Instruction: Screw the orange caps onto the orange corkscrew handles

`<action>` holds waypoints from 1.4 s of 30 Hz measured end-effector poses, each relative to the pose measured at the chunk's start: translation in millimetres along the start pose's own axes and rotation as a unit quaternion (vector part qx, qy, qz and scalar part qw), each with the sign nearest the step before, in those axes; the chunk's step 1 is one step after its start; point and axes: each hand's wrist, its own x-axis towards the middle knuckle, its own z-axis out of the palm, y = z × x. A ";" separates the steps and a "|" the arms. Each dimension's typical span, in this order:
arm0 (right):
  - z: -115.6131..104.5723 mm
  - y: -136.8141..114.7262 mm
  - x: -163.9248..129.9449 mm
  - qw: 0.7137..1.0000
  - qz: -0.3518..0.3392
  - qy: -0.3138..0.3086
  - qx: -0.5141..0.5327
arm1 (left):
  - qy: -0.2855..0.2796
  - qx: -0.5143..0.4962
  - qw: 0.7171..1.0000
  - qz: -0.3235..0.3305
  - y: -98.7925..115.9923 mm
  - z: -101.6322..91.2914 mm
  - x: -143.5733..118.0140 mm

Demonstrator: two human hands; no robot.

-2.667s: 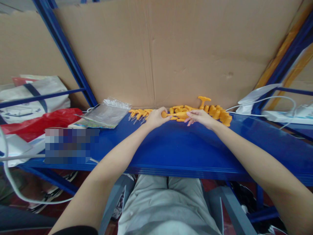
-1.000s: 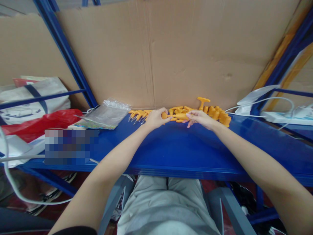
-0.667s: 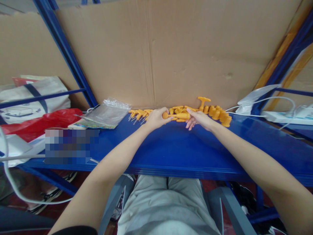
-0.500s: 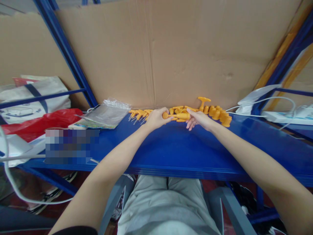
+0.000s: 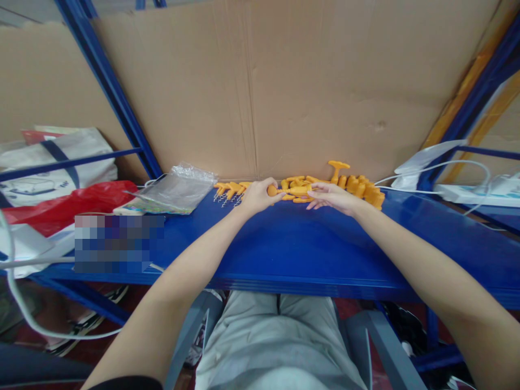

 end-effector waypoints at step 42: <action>64.2 -8.0 60.8 0.645 -0.107 0.103 -0.749 | -0.194 0.212 0.945 -0.157 -78.9 -6.5 0.1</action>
